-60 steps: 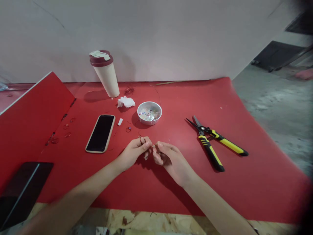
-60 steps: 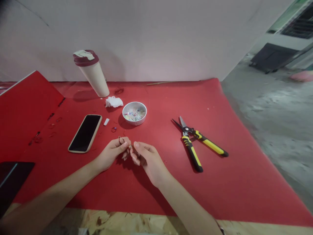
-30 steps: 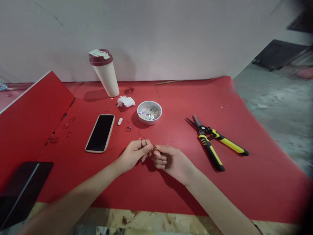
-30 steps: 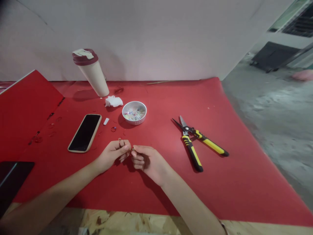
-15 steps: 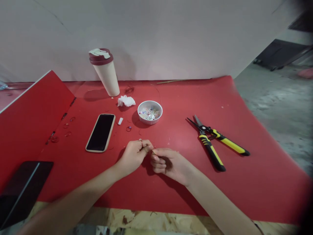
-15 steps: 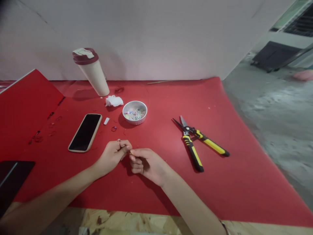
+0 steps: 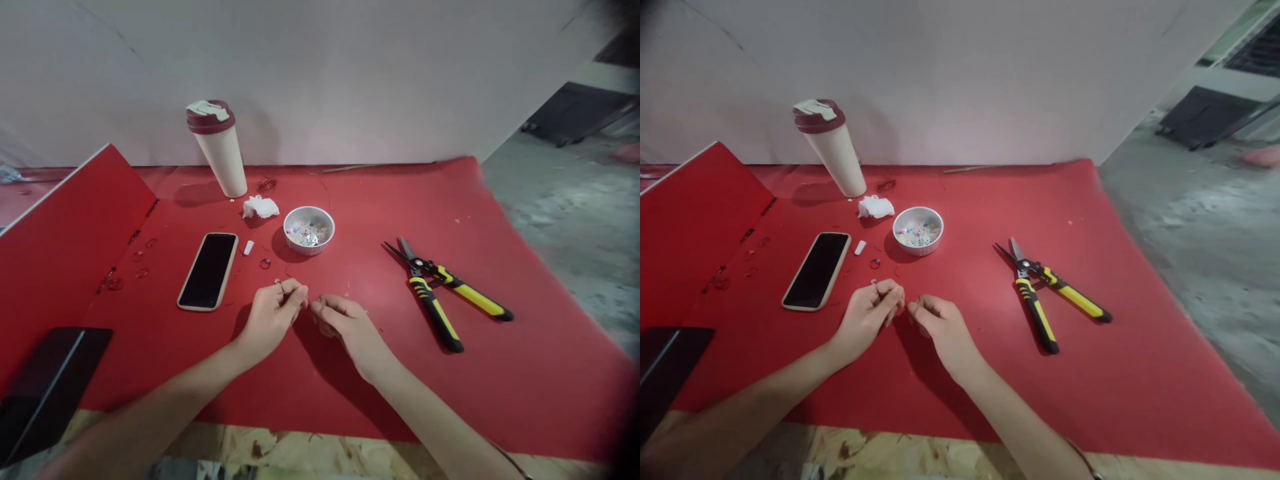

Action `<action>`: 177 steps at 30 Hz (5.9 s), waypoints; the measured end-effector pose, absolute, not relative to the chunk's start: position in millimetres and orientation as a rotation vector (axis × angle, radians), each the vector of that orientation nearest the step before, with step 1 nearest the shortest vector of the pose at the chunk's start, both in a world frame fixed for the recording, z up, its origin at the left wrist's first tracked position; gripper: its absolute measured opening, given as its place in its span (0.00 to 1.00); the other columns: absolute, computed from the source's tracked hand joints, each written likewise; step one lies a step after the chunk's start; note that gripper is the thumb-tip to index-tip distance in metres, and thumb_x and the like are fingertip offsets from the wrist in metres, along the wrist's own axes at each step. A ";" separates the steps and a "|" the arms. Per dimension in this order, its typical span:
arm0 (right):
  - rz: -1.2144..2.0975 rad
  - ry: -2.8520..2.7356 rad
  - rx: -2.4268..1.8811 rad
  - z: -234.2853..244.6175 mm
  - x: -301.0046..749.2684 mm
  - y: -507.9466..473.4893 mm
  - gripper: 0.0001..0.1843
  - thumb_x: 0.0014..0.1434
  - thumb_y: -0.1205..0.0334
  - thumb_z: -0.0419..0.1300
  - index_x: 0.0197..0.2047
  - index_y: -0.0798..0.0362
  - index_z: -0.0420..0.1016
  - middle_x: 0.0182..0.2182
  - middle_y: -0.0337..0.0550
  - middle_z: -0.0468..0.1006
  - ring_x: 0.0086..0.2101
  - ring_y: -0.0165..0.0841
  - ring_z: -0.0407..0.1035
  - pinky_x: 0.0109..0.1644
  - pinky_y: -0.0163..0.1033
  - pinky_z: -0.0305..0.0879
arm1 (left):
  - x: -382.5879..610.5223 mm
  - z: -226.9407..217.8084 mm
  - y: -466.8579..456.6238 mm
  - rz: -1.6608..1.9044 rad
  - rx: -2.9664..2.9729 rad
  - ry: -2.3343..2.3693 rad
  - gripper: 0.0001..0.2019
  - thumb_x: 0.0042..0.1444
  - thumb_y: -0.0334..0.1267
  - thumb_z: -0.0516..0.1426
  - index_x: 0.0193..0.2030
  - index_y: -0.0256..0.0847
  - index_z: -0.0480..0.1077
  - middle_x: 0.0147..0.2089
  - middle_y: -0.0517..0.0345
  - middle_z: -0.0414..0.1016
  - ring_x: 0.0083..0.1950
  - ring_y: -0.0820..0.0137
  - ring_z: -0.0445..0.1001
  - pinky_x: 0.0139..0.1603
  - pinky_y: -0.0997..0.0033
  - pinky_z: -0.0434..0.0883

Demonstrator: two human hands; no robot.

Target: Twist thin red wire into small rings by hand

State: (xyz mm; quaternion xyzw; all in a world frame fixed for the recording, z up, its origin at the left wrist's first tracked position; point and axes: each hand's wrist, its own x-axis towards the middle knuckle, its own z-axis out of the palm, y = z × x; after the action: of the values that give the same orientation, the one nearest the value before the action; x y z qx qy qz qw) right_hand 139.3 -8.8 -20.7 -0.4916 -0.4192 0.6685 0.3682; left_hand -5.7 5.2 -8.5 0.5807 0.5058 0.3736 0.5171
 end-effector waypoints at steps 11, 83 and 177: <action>1.745 -0.779 -1.005 -15.9 138.2 -12.4 0.16 0.54 0.55 0.61 0.22 0.53 0.63 0.20 0.33 0.57 0.24 0.27 0.51 0.29 0.34 0.50 | -4.5 -9.3 2.6 1.128 1.672 1.159 0.05 0.56 0.36 0.55 0.31 0.38 0.68 0.30 0.59 0.69 0.32 0.74 0.69 0.34 0.74 0.67; 1.510 -0.946 -1.217 -16.2 132.3 -14.8 0.21 0.55 0.49 0.58 0.19 0.52 0.61 0.17 0.33 0.57 0.22 0.28 0.50 0.28 0.37 0.46 | -9.6 -16.2 7.9 1.166 1.782 1.069 0.09 0.59 0.38 0.54 0.42 0.45 0.75 0.38 0.54 0.72 0.44 0.67 0.71 0.46 0.64 0.71; 1.977 -0.487 -1.003 -21.2 144.9 -1.6 0.09 0.46 0.60 0.67 0.22 0.56 0.73 0.19 0.34 0.65 0.22 0.24 0.53 0.30 0.34 0.53 | -4.4 -5.1 7.2 0.929 1.546 0.950 0.09 0.50 0.41 0.62 0.24 0.40 0.75 0.35 0.58 0.61 0.35 0.74 0.68 0.40 0.70 0.74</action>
State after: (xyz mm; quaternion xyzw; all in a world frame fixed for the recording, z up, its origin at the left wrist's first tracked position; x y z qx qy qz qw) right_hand 144.9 -1.6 -21.2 -0.4004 -0.1946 0.7895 0.4225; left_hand -4.4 7.2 -5.1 0.6460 0.3970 0.3882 0.5238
